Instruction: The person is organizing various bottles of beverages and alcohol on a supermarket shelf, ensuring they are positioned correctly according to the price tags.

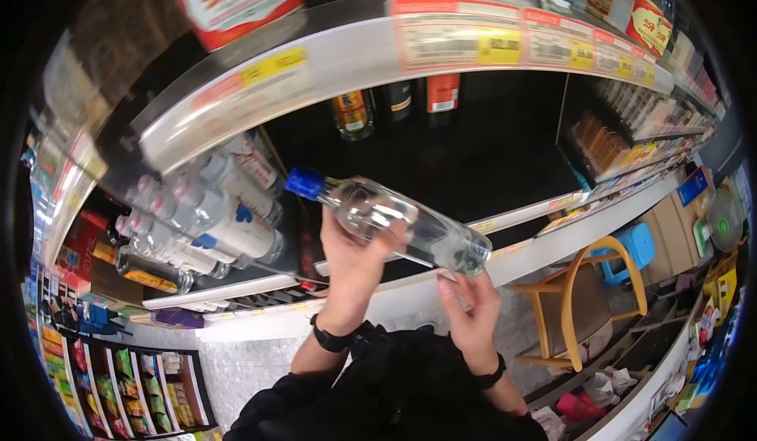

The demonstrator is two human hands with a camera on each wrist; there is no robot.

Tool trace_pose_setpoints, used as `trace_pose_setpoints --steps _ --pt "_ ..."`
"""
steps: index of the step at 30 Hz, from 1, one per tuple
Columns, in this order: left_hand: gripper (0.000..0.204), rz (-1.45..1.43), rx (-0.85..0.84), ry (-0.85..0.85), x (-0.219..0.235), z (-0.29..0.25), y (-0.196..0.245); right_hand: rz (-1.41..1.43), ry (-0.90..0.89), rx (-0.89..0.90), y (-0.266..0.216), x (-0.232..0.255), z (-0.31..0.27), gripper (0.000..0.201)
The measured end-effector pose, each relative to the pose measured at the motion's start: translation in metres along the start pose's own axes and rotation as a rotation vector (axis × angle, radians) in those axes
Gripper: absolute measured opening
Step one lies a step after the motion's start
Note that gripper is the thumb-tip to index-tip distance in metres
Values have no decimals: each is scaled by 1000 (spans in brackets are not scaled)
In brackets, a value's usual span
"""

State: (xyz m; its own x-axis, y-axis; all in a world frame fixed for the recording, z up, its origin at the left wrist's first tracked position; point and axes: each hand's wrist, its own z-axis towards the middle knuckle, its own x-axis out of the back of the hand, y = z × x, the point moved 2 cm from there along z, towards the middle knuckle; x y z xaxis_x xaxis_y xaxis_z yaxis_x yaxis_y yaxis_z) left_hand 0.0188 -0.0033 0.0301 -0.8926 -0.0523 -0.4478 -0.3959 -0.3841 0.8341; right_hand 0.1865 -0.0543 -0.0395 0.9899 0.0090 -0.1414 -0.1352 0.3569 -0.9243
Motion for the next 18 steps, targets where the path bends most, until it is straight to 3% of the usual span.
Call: trace_pose_setpoints --steps 3,6,8,13,15,18 --pt "70 -24 -69 -44 1 -15 1 -74 48 -69 -2 -3 -21 41" --pt "80 -17 7 -30 7 -36 15 5 100 -97 -4 -10 -46 37" --pt "87 84 -42 -117 6 -44 17 0 111 -94 -7 -9 -55 35" --pt "94 392 -73 -125 41 -93 52 -50 115 -92 -8 -38 -105 28" --pt "94 380 -114 -138 55 -108 59 -190 130 -113 2 -44 -127 23" --pt "96 399 -122 -157 77 -130 78 -134 122 -108 8 -68 -149 20"
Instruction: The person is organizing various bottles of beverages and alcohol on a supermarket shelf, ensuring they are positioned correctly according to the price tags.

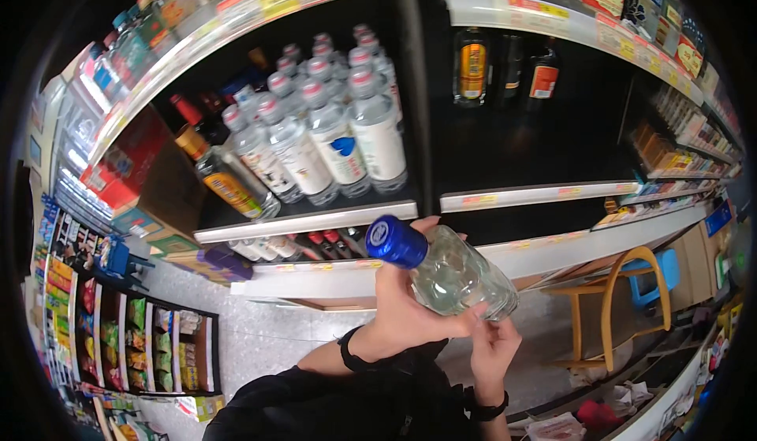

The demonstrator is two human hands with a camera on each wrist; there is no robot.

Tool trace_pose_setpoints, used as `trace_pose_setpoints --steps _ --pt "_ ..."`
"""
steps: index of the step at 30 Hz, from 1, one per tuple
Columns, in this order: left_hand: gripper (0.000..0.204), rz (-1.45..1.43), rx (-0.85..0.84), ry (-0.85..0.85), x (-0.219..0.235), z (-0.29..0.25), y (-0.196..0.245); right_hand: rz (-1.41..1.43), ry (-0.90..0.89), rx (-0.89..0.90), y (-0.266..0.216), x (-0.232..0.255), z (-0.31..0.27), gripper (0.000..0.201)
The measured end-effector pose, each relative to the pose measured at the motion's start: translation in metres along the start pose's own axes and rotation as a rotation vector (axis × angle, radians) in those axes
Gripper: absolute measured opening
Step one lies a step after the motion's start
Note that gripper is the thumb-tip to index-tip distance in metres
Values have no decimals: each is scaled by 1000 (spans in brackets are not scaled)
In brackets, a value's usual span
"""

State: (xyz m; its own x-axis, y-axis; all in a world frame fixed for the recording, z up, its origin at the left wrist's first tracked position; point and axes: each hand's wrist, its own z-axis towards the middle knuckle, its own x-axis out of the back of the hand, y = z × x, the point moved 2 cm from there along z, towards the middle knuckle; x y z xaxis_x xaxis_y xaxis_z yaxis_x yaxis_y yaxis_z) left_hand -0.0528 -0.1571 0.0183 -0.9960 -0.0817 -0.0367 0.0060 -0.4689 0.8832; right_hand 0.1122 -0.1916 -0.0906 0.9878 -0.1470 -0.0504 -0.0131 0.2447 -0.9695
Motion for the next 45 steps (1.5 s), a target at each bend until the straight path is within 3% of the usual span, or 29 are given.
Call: trace_pose_setpoints --steps 2,8,10,12,14,16,17,18,21,23,26,28,33,41,45 --pt "97 60 -98 32 9 -9 0 -16 -57 -20 -6 -9 -2 20" --pt "101 202 -51 83 87 -37 31 164 -230 -56 -13 -85 -29 24" --pt "103 339 -143 177 119 -36 41 191 -293 -48 -17 -115 -32 26" --pt "102 274 -177 300 147 -37 45 410 -381 -3 -19 -146 -36 27" --pt "99 122 -71 455 163 -41 57 402 -415 -83 -15 -166 -40 38" --pt "97 241 -155 544 215 -40 67 189 -563 84 -27 -223 -46 52" --pt "94 335 -272 532 234 -36 72 -35 -614 269 -37 -238 -41 63" --pt "94 348 -270 524 247 -36 74 -21 -609 264 -39 -253 -42 63" --pt "98 489 -360 593 293 -26 74 -95 -655 523 -50 -309 -46 72" --pt "97 480 -317 609 314 -16 72 -113 -656 547 -53 -340 -48 73" --pt "87 607 -208 609 329 2 71 -174 -641 606 -48 -368 -46 78" --pt "84 474 -114 624 342 21 61 -176 -595 613 -51 -393 -41 81" --pt "75 701 -94 660 354 54 42 -225 -615 615 -51 -413 -12 68" --pt "85 930 49 606 362 92 22 -233 -632 448 -44 -425 16 50" --pt "90 1023 128 557 371 114 17 -180 -568 553 -37 -438 27 42"
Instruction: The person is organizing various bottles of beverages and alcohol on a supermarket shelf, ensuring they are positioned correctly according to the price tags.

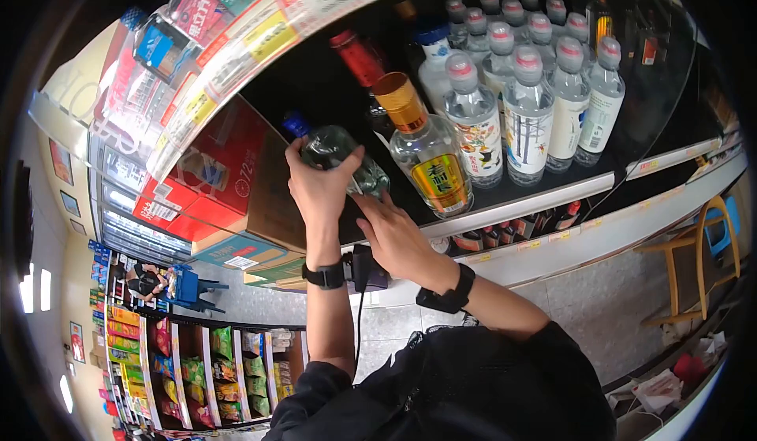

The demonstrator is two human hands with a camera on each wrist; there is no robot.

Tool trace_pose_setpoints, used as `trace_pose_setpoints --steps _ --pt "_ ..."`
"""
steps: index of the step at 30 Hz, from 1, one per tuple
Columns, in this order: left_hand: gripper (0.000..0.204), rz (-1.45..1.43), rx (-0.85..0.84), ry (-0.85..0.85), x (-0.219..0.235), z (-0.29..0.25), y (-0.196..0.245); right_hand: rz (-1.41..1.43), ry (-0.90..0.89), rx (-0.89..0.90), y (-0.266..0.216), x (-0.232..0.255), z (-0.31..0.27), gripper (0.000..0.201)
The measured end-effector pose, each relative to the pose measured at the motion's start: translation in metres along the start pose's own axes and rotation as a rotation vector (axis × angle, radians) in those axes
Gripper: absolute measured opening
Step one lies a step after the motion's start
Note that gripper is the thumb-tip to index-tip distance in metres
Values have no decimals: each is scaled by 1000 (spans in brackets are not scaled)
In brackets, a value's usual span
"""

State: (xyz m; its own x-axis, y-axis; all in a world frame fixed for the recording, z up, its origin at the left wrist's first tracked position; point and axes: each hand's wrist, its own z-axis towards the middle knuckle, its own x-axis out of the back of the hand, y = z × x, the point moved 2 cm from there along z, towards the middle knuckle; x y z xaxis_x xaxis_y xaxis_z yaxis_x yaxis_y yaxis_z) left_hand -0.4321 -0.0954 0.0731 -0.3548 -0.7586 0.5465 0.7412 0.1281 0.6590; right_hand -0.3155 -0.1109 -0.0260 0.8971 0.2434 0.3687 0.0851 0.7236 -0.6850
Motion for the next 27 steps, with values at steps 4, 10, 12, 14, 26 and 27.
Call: trace_pose_setpoints --steps 4,10,12,14,26,27 --pt "88 -6 -17 -18 -6 21 2 -44 3 -39 13 -11 17 40" --pt "82 20 -59 21 -27 47 -5 -3 -89 -131 35 -11 41 47" --pt "83 4 -50 6 -33 55 -10 -44 -147 -166 40 -14 46 51" --pt "84 -10 -15 7 -38 60 -20 -55 -181 -194 42 -13 43 51" --pt "92 -17 -89 -24 -85 99 -33 -318 -280 -65 50 -19 5 21" --pt "92 -23 -81 -15 -88 100 -33 -324 -289 -57 49 -18 4 21"
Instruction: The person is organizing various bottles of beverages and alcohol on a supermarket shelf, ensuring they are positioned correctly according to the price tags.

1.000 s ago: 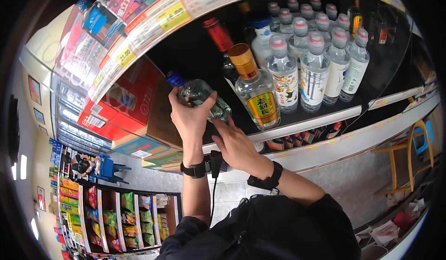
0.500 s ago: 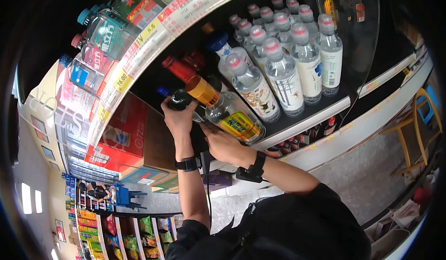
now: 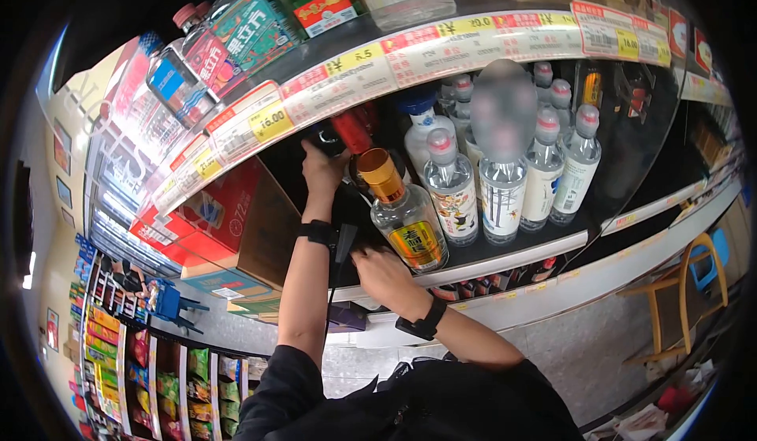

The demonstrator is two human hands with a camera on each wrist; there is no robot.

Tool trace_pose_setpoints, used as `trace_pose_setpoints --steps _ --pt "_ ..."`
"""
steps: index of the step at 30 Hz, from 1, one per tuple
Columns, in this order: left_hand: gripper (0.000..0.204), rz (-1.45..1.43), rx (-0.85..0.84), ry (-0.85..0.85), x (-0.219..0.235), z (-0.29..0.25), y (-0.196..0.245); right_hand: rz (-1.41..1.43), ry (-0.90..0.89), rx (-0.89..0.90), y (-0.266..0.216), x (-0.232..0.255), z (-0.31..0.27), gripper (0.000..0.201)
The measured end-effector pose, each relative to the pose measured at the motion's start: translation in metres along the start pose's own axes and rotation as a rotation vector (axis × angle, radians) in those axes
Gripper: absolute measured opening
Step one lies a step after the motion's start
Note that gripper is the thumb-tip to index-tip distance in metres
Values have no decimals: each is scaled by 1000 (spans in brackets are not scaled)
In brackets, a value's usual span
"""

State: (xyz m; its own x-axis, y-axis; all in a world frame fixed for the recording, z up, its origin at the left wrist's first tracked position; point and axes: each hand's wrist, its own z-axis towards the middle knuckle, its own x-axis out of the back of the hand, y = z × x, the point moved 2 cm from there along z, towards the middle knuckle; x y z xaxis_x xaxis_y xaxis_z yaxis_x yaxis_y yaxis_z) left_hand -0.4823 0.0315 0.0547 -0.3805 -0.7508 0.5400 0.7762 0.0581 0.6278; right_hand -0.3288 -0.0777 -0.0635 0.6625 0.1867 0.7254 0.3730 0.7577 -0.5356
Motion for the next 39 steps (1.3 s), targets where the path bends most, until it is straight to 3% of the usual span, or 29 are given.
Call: trace_pose_setpoints --steps 2,3,6,7,8,11,13,16,18,20,22,24,26,28,29,31,33,36,37,39 --pt "90 92 66 -122 -9 4 -1 -59 36 50 -5 5 -2 21" --pt "75 68 -44 -34 -11 6 2 -67 52 57 -8 9 1 21" --pt "72 -4 -187 -26 -15 14 3 -117 55 34 -3 9 7 19" --pt "68 -130 -182 -84 -11 13 5 -120 66 39 -3 8 8 18" --pt "65 -79 -85 -124 -5 6 1 -118 52 52 -3 6 4 18" --pt "74 -51 47 -126 15 -12 -8 -126 -26 116 -5 -2 -3 17" --pt "86 31 108 9 32 -30 -6 -122 -81 126 -8 3 -6 17" --pt "101 18 56 -98 56 -67 -4 -128 -62 137 -5 2 -14 20" --pt "87 -49 -22 -44 75 -97 1 -118 110 199 -3 5 -13 24" --pt "61 -368 27 -67 97 -135 25 -32 31 137 -7 16 -15 26" --pt "49 -516 92 -111 112 -175 27 -152 67 139 -6 17 -18 27" --pt "42 -501 115 -176 121 -204 20 -156 55 113 -1 19 -17 28" --pt "32 -573 297 -239 125 -233 11 -67 120 68 -8 29 -18 26" --pt "23 -512 286 -298 116 -245 -10 -114 147 21 2 28 -16 27" --pt "23 -526 264 -327 114 -249 -21 -76 171 10 1 27 -14 26" --pt "21 -542 417 -334 107 -257 -42 -58 220 -23 -1 31 -10 25" --pt "22 -556 419 -407 106 -256 -51 134 274 -2 -3 36 -6 22" --pt "28 -592 425 -556 92 -259 -51 210 292 113 1 42 -17 23" --pt "26 -635 439 -602 86 -258 -57 190 330 75 0 43 -20 23" --pt "24 -703 467 -666 69 -260 -63 204 312 199 -5 47 -26 23"
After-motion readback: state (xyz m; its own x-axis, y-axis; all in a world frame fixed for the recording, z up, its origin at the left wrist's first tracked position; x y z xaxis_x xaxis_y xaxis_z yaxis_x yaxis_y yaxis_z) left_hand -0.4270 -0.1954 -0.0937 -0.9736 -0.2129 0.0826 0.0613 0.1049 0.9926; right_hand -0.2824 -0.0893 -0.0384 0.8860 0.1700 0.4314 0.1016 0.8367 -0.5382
